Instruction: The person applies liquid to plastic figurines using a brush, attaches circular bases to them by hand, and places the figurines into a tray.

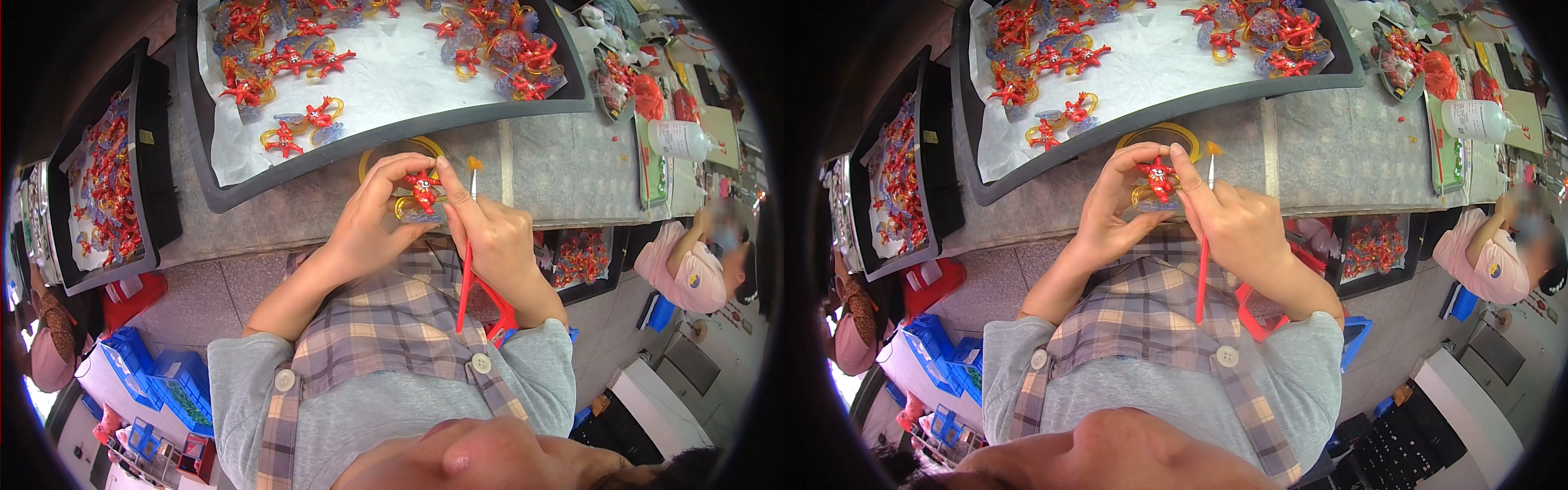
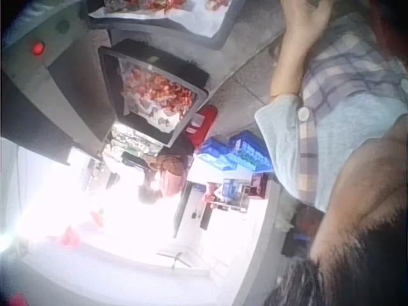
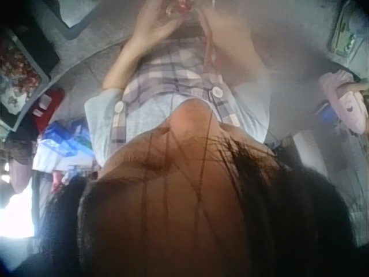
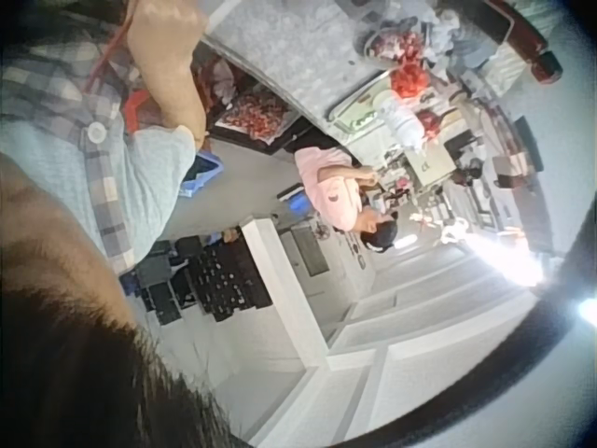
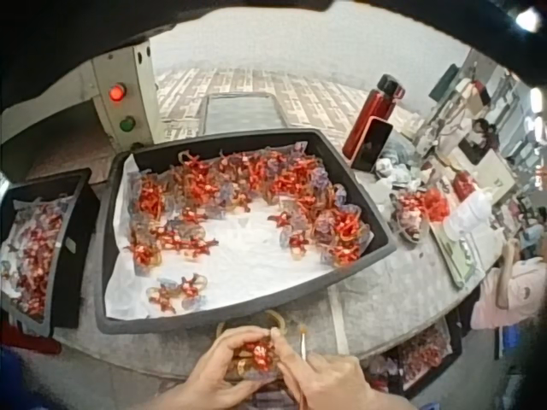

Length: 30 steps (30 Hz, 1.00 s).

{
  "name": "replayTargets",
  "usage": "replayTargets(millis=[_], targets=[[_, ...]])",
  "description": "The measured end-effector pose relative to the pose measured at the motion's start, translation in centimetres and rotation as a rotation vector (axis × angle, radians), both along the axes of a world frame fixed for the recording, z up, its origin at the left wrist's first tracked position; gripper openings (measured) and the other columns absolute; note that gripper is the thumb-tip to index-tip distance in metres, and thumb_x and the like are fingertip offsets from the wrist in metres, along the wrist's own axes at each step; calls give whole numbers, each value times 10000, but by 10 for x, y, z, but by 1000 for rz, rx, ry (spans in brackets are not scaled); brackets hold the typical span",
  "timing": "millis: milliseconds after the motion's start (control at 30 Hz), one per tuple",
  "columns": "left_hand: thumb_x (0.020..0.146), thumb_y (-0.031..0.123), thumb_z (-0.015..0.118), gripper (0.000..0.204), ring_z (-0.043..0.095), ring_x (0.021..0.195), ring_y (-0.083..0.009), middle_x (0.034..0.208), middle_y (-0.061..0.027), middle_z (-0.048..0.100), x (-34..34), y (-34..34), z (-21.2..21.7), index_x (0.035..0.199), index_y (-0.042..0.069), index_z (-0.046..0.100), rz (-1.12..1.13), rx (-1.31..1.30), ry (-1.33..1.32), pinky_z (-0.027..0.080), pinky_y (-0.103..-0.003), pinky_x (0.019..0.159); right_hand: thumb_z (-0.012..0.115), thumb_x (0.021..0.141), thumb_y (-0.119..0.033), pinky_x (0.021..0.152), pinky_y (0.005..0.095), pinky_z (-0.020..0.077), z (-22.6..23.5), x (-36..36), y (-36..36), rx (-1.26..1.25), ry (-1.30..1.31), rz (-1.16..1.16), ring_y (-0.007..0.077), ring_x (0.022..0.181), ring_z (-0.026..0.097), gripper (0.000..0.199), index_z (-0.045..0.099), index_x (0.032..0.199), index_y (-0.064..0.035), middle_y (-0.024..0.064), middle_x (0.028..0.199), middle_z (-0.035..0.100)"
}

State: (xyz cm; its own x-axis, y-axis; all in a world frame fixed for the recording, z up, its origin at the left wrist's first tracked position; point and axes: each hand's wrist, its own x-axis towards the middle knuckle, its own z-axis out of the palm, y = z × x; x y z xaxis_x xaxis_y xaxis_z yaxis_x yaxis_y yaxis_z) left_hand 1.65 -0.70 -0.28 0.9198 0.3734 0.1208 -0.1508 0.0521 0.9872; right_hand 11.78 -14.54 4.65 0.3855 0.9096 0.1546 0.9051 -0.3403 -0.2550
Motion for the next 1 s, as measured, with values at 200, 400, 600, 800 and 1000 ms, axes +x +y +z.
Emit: replayTargets(millis=[200, 400, 600, 800, 1000], targets=[[618, -95, 686, 637, 509, 1084, -230, 1200, -117, 470, 2, -2, 0, 1191, 38, 442, -6, 104, 49, 433, -305, 913, 616, 774, -79, 431, 318, 408, -5, 14, -8, 153, 70, -10, 186, 436, 510, 486, 510, 1247, -74, 65, 558, 517], [701, -120, 604, 661, 511, 1073, -204, 1278, -101, 391, -6, 7, -8, 1285, 24, 330, -72, -161, -14, 449, -319, 896, 623, 755, -71, 432, 333, 403, -30, 79, -44, 385, -193, -378, 218, 446, 507, 393, 588, 1146, -89, 77, 581, 531], [722, -123, 585, 691, 544, 1012, -221, 1305, -127, 356, -4, 7, -7, 1320, 24, 271, -129, -349, 13, 462, -329, 881, 524, 864, -109, 584, 298, 432, -52, 130, -64, 175, -451, -315, 183, 595, 524, 213, 635, 1044, -93, 94, 646, 527], [718, -66, 650, 697, 542, 1002, -203, 1279, -124, 395, 1, 5, -7, 1314, 28, 302, -148, -371, 32, 470, -321, 868, 553, 874, -234, 556, 225, 379, 9, 172, -61, 913, 26, -655, 78, 617, 505, 243, 622, 788, -17, 28, 664, 573], [708, -47, 669, 675, 531, 1027, -185, 1267, -116, 416, -1, 7, -1, 1291, 16, 335, -138, -256, 1, 459, -320, 883, 526, 845, -472, 622, 228, 380, 34, 245, -54, 384, 479, -705, 61, 633, 527, 470, 675, 868, -27, 18, 685, 634]])
